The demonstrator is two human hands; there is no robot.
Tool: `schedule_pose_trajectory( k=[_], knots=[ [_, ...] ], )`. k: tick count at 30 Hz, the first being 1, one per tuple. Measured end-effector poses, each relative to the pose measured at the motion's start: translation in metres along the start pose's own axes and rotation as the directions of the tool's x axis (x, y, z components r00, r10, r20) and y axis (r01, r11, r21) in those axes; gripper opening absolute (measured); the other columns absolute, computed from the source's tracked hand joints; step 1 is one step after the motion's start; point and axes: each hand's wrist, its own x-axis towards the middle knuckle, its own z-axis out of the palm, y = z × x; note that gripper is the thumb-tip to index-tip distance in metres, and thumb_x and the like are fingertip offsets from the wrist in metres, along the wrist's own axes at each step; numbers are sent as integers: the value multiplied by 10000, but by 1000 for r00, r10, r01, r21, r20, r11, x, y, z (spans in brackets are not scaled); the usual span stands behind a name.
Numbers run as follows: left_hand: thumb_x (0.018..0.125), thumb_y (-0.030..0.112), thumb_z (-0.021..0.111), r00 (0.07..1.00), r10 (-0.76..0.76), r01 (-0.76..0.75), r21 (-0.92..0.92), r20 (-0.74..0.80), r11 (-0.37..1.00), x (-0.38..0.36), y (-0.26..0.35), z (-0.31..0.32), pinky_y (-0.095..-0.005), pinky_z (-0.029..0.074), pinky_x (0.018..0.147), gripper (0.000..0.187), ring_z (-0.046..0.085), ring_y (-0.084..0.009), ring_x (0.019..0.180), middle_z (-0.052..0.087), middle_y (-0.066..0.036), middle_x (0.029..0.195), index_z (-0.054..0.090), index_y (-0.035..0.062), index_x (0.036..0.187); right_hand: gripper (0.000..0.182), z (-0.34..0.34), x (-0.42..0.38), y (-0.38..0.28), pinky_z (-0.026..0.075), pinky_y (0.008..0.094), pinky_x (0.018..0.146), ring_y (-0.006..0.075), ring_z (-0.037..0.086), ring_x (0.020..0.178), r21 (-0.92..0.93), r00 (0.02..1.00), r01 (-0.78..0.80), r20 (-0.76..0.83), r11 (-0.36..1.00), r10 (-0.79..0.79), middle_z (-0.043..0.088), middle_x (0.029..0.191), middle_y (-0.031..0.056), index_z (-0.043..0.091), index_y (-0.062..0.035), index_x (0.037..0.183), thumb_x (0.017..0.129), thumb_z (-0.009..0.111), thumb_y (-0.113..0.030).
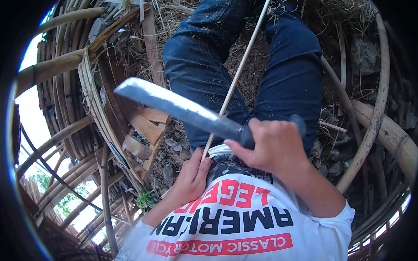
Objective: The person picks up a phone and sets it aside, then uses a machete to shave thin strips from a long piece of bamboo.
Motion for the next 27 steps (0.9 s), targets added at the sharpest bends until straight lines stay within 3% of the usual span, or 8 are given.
schedule_pose_trajectory(
  k=[3, 13, 18, 23, 26, 27],
  knots=[
    [1021, 208, 423, 998, 62, -61, 15, -33, 998, 0, -2, 1, -471, 424, 575, 202, 586, -478, 682, 568, -261, 691, 419, 7, 999, 542, -3, 4, 4, 475, 339, 453, 247, 607, 450, -25, 1000, -20, -9, 999, 19, 583, 516, 118, 594, -37, 609, 774, 693, -544],
    [1010, 185, 443, 996, 65, -62, 45, -69, 997, -1, -2, -4, -476, 434, 582, 187, 594, -481, 692, 577, -272, 695, 438, -2, 1012, 551, 0, 9, 9, 457, 315, 439, 212, 592, 433, -91, 998, 58, -16, 994, -60, 569, 504, 91, 608, -41, 619, 769, 690, -565],
    [1007, 185, 449, 998, 2, 2, 63, -62, 998, -4, -1, -7, -476, 437, 584, 191, 598, -483, 703, 586, -279, 707, 443, -5, 1005, 545, 0, 11, 7, 461, 318, 447, 214, 595, 445, -98, 997, 80, 6, 992, -80, 570, 515, 86, 599, -47, 625, 762, 697, -565],
    [1005, 185, 452, 995, 33, -28, 61, -91, 998, -6, -12, -6, -485, 424, 579, 191, 587, -482, 688, 572, -279, 695, 443, -5, 992, 529, 2, 13, 8, 471, 329, 461, 228, 605, 466, -70, 994, 108, -2, 992, -108, 578, 533, 91, 587, -50, 626, 752, 712, -548],
    [1003, 180, 455, 997, 5, 1, 65, -80, 998, -12, -12, -10, -484, 414, 577, 185, 569, -479, 671, 557, -267, 684, 439, -3, 979, 521, 0, 18, 15, 472, 342, 464, 238, 602, 460, -114, 990, 109, -79, 987, -119, 577, 526, 95, 583, -50, 621, 749, 719, -536],
    [1002, 177, 456, 997, -38, 43, 79, -66, 996, -14, -12, -11, -481, 410, 577, 182, 558, -479, 664, 549, -259, 680, 437, -2, 972, 518, -5, 22, 24, 470, 346, 463, 242, 600, 457, -107, 993, 45, -102, 993, -56, 575, 521, 97, 583, -50, 623, 752, 718, -534]
  ],
)
